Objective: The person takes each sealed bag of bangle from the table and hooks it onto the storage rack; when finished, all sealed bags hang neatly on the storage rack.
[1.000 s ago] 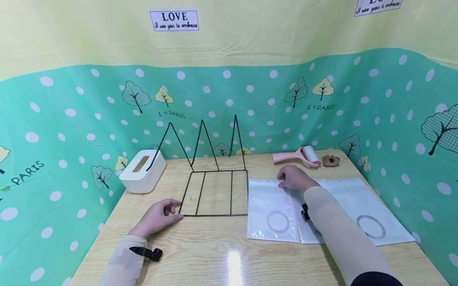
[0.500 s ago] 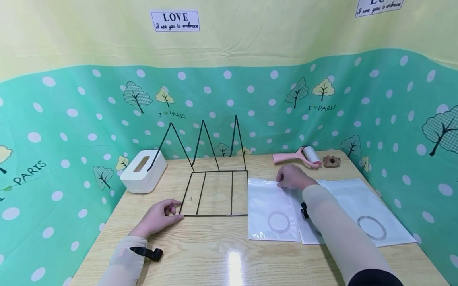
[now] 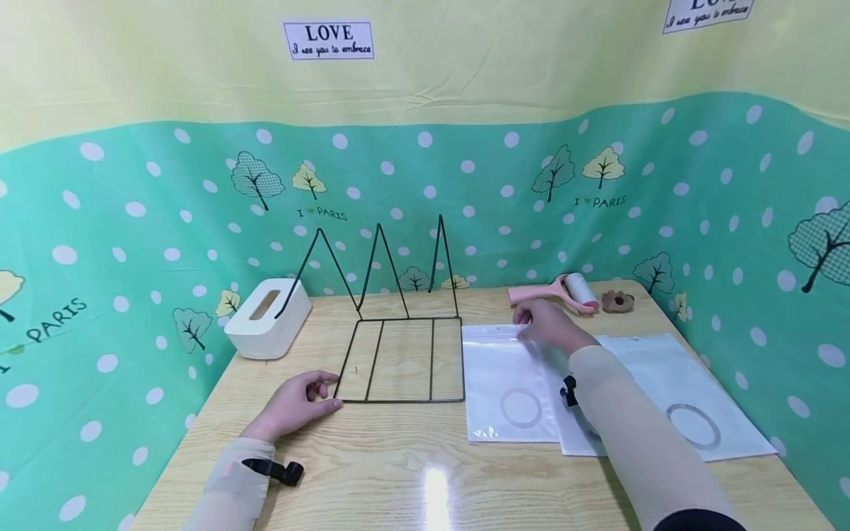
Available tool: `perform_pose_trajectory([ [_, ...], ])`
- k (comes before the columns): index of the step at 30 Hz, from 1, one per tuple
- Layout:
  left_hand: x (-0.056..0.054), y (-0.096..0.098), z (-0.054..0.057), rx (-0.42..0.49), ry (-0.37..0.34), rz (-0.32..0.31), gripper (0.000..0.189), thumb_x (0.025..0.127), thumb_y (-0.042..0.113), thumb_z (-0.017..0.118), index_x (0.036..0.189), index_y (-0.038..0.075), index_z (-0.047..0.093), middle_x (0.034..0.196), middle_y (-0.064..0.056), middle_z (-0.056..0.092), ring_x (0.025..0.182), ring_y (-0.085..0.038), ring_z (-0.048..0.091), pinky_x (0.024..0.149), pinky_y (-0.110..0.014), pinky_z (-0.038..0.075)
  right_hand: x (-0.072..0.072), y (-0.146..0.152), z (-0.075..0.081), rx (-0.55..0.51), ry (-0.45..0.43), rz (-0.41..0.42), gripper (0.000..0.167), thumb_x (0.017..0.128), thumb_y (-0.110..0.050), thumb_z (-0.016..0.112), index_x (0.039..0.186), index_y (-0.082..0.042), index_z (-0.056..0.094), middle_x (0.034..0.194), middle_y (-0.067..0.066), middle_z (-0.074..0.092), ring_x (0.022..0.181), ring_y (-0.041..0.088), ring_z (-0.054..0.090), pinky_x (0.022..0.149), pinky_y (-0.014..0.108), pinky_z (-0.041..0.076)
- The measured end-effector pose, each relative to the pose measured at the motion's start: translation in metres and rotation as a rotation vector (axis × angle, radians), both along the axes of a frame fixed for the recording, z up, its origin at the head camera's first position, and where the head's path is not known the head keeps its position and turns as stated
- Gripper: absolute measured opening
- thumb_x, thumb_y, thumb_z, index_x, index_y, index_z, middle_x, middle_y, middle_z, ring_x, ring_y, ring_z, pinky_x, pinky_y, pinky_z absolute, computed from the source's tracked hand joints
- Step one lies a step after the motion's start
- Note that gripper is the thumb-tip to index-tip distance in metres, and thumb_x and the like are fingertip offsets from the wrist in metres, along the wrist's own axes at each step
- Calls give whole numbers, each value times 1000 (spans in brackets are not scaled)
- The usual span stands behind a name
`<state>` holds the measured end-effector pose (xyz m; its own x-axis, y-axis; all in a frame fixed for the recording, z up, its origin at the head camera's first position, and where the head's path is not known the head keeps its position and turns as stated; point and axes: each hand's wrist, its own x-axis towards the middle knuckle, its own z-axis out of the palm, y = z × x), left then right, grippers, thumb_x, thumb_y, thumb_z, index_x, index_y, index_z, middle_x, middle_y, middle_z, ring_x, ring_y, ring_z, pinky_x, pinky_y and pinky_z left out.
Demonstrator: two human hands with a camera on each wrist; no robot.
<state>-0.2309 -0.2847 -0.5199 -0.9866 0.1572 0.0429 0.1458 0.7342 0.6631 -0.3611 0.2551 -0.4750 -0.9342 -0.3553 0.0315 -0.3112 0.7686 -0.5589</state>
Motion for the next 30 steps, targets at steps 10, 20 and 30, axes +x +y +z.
perform_pose_trajectory([
  [10,-2,-2,-3,-21,18,-9,47,82,38,91,121,19,73,89,8,62,77,-13,55,73,-31,44,13,8,15,-131,-14,34,5,97,-14,77,99,-9,75,94,2,71,84,22,61,75,38,51],
  [20,-2,-2,-3,-16,7,-6,48,83,38,91,122,19,73,89,8,62,78,-14,54,73,-31,44,30,14,31,-224,44,-27,11,98,-11,74,108,-8,73,114,11,70,107,33,59,91,52,49],
  [30,-1,-1,-2,-12,18,-11,47,83,36,91,122,18,73,89,7,62,77,-13,54,73,-31,44,50,16,42,-248,37,-163,16,98,-20,75,112,-14,72,110,11,65,93,31,53,74,40,51],
])
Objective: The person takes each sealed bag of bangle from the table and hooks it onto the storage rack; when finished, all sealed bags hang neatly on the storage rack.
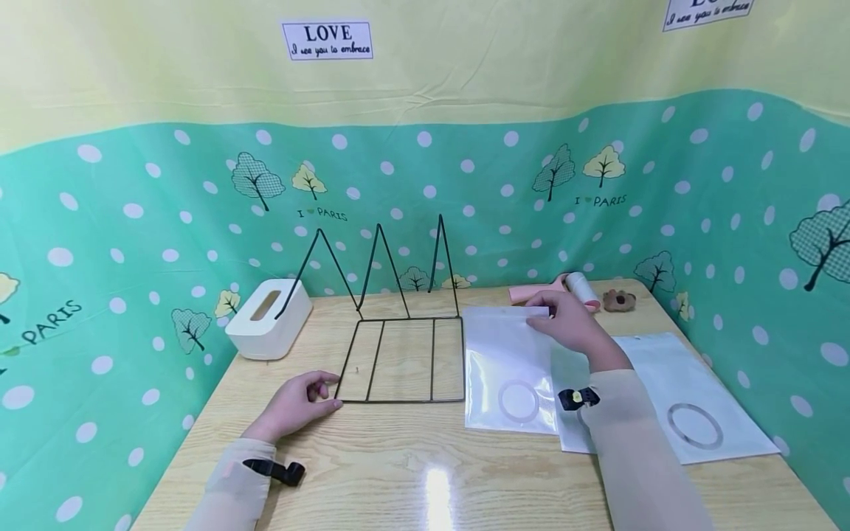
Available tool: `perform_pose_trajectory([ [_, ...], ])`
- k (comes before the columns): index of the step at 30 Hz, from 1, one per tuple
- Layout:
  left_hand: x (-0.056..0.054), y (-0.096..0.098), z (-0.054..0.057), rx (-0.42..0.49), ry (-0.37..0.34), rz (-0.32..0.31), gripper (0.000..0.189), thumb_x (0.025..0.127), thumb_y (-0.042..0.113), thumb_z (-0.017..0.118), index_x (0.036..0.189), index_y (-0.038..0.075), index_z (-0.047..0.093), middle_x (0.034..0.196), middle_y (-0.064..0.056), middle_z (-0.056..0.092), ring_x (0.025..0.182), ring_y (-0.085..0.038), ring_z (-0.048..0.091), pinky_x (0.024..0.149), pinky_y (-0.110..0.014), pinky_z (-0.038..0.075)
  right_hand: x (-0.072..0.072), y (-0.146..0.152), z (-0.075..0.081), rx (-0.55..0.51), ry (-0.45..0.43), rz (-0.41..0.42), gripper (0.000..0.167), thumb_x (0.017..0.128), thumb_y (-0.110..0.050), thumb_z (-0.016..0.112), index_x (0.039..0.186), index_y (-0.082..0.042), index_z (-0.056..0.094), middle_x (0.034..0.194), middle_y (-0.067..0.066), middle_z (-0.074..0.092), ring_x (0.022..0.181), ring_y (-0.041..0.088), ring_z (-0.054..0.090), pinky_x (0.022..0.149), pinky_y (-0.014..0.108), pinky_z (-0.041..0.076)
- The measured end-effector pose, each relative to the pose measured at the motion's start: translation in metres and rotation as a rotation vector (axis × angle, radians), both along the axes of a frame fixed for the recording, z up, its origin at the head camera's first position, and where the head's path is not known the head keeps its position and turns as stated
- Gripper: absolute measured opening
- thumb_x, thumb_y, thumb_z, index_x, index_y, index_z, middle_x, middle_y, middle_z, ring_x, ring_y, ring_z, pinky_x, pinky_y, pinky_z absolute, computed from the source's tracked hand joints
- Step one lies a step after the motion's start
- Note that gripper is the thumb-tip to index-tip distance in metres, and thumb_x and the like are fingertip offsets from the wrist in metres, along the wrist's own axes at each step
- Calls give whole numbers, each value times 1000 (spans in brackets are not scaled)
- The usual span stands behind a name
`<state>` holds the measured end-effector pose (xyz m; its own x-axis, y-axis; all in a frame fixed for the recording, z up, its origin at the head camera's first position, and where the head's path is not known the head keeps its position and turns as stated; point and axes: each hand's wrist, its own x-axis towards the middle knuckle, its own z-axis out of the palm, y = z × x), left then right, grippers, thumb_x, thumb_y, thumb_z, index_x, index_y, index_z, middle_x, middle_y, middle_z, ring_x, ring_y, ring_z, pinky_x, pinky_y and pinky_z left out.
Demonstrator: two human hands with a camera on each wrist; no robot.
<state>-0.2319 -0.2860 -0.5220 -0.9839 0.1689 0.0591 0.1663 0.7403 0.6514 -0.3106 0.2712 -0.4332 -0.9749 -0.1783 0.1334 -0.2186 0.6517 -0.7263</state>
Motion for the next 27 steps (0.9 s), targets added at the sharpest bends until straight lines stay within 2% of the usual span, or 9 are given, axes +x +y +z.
perform_pose_trajectory([
  [5,-1,0,-1,4,8,-3,46,82,35,92,122,18,74,88,7,62,77,-13,54,72,-31,44,11,-1,13,-16,6,-27,18,98,-24,76,111,-13,69,104,13,59,93,32,50,69,38,51],
  [9,-1,1,-1,3,5,-8,47,83,36,91,122,18,74,89,7,62,77,-13,54,72,-31,43,20,-1,24,-22,9,-18,18,99,-23,75,112,-12,68,106,13,56,94,32,49,68,36,52],
  [12,-1,1,1,7,4,-7,47,83,35,91,122,17,73,89,6,62,77,-14,54,72,-31,44,24,-3,30,-16,44,2,17,100,-21,74,112,-11,68,106,13,56,93,32,49,67,35,53],
  [20,-1,0,0,5,1,4,48,82,36,92,122,18,74,89,6,63,77,-14,54,72,-30,44,35,-14,46,-19,107,33,21,99,-21,76,117,-10,72,109,12,62,91,31,55,67,33,56],
  [27,-2,-1,-3,2,-2,2,48,82,38,92,122,19,73,89,6,62,76,-13,54,72,-31,44,54,-13,63,4,154,55,21,97,-25,78,113,-11,76,99,10,63,84,30,58,63,32,56],
])
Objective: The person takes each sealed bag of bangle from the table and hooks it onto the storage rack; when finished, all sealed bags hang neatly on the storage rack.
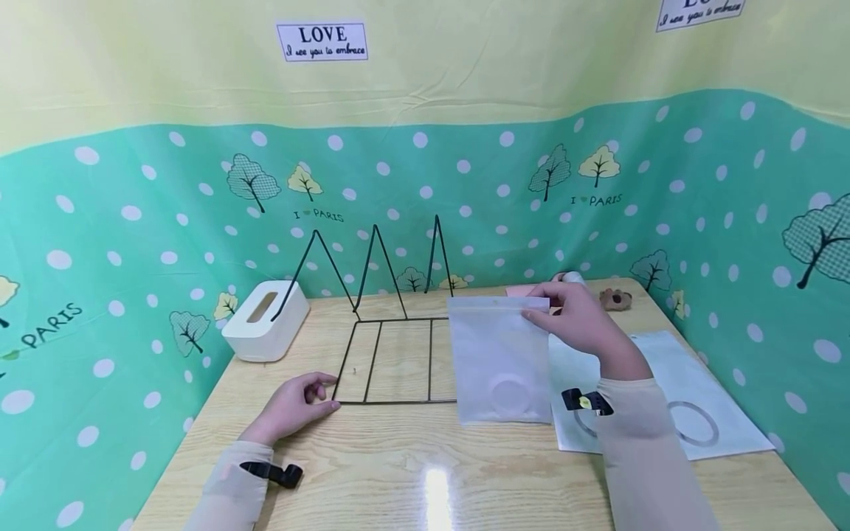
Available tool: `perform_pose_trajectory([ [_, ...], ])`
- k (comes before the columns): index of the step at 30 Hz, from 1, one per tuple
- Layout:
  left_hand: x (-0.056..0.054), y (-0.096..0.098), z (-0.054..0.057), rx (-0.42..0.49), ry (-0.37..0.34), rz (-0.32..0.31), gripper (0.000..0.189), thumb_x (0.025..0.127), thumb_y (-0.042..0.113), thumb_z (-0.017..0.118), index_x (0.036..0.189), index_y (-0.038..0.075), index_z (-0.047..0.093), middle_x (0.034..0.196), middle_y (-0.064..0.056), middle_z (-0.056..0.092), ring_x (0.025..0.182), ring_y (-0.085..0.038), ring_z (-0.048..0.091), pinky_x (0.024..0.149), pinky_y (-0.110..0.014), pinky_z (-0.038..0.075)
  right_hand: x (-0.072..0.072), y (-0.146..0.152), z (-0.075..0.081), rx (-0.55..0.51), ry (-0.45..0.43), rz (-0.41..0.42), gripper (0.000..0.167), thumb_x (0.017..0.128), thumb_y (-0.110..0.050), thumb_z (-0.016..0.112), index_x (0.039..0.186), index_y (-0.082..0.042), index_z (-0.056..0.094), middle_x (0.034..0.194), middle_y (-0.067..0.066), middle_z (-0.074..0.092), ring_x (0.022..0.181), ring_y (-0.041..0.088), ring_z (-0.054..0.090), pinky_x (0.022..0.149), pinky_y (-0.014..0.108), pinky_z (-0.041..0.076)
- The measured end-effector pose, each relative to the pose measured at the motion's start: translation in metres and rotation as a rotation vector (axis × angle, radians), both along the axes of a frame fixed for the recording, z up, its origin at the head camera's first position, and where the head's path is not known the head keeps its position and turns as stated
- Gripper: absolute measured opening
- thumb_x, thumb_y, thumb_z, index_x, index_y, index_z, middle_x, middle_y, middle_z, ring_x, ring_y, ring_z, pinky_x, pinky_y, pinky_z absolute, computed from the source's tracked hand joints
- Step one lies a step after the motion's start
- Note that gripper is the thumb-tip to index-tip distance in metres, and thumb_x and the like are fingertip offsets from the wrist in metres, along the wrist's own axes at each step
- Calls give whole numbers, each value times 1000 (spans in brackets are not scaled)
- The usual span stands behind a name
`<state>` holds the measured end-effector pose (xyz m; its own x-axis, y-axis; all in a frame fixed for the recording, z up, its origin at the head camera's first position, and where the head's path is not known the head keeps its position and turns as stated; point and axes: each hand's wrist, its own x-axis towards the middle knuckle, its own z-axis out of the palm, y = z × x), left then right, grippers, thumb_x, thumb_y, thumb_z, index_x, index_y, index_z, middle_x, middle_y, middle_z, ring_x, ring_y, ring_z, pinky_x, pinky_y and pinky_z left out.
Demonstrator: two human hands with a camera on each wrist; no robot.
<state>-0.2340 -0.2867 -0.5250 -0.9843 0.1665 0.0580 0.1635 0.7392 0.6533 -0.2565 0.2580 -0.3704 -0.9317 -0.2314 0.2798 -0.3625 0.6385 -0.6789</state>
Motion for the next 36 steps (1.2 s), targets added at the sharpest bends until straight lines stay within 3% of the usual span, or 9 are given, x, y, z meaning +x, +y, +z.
perform_pose_trajectory([
  [12,0,0,0,7,-18,-5,47,83,36,91,122,20,73,90,6,62,76,-13,54,71,-30,44,20,2,17,-42,111,24,14,94,-15,81,105,-10,75,86,8,62,67,23,53,55,29,48],
  [20,-1,-1,-1,7,-17,-7,46,83,37,91,122,20,73,90,7,62,76,-13,55,71,-29,45,29,3,25,-79,160,13,13,94,-12,81,105,-10,75,89,6,66,67,22,57,56,27,50],
  [26,-1,-2,-1,2,-17,-7,46,84,39,90,123,21,73,90,7,62,77,-12,55,72,-29,45,39,6,32,-97,233,-10,12,92,-5,80,102,-9,75,81,5,63,62,19,53,53,26,45],
  [36,-3,-3,-4,-8,-19,-3,45,85,38,90,123,23,72,89,9,62,77,-13,55,72,-30,45,55,6,41,-139,344,-2,21,87,6,79,101,-8,74,83,1,65,66,14,56,57,22,46],
])
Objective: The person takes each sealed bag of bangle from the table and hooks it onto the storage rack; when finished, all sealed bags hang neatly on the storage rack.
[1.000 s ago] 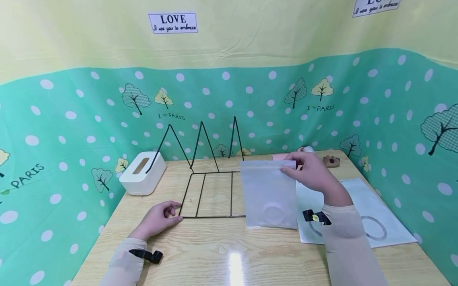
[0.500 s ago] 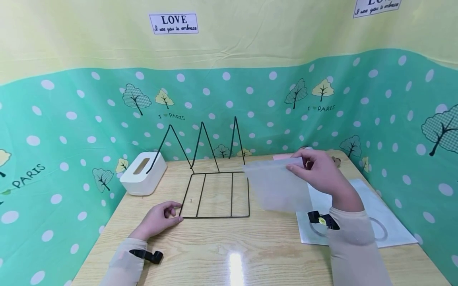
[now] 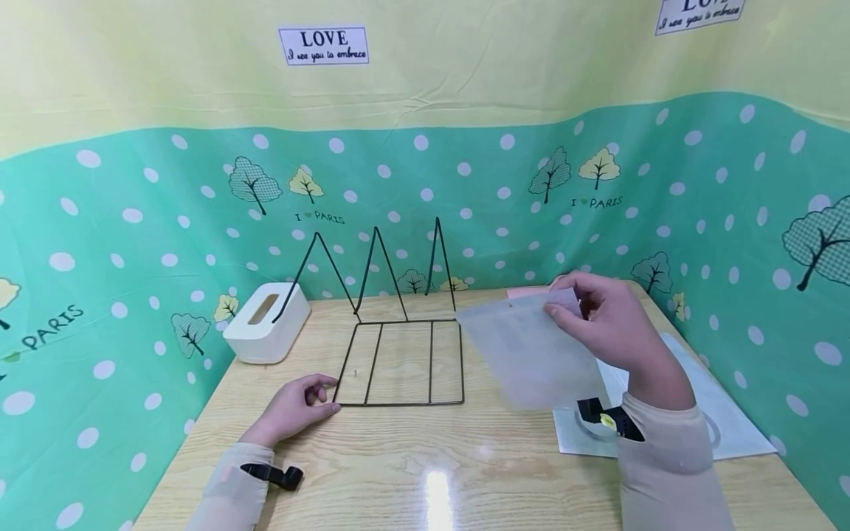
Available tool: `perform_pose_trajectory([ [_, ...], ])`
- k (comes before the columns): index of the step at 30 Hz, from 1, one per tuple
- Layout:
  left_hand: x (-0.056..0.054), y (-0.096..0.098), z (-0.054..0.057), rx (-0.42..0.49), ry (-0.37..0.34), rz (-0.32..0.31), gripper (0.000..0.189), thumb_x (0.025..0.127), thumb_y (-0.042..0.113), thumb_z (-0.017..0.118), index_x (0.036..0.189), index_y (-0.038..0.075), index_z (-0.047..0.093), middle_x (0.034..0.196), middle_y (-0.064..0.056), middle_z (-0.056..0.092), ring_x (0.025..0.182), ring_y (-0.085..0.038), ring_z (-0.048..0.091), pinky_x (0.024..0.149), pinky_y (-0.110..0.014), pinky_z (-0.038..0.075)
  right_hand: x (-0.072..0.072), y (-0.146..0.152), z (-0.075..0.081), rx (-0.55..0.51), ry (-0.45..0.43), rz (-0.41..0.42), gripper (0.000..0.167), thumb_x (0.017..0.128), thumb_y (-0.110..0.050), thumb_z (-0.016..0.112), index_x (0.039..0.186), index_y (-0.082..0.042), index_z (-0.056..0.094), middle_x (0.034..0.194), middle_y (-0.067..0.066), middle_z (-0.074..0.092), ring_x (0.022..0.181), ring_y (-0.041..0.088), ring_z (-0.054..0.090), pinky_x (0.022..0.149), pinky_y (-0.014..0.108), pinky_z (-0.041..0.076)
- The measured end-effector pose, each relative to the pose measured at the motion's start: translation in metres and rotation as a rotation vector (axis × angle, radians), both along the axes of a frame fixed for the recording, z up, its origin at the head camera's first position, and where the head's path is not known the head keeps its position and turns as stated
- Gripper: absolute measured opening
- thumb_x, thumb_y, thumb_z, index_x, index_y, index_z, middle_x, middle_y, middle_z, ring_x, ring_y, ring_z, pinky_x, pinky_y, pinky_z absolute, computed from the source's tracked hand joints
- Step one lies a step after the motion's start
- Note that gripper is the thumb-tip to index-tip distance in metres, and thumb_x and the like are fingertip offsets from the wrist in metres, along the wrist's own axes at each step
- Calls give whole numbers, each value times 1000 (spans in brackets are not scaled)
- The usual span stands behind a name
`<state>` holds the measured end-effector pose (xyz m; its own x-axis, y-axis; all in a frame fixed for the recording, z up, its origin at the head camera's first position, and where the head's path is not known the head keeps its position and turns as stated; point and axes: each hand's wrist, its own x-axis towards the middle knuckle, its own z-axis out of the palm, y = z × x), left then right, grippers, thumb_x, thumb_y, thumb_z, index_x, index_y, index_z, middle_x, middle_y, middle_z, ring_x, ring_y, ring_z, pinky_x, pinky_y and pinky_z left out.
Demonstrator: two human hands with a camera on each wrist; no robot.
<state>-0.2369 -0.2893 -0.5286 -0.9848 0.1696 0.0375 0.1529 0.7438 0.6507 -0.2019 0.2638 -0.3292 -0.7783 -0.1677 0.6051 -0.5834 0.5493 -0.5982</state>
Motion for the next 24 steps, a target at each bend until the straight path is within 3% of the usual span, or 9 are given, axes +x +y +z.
perform_pose_trajectory([
  [13,0,-1,-1,3,5,-5,44,84,36,91,122,24,73,88,10,61,75,-12,55,71,-29,45,5,-16,4,-97,116,153,29,81,20,76,93,-6,72,81,3,65,69,12,57,61,21,48],
  [24,1,-1,-1,2,27,-19,44,85,36,90,122,24,73,88,10,62,73,-11,55,69,-29,44,4,-25,5,-237,121,138,19,83,22,73,91,6,69,85,7,70,67,12,60,60,20,49],
])
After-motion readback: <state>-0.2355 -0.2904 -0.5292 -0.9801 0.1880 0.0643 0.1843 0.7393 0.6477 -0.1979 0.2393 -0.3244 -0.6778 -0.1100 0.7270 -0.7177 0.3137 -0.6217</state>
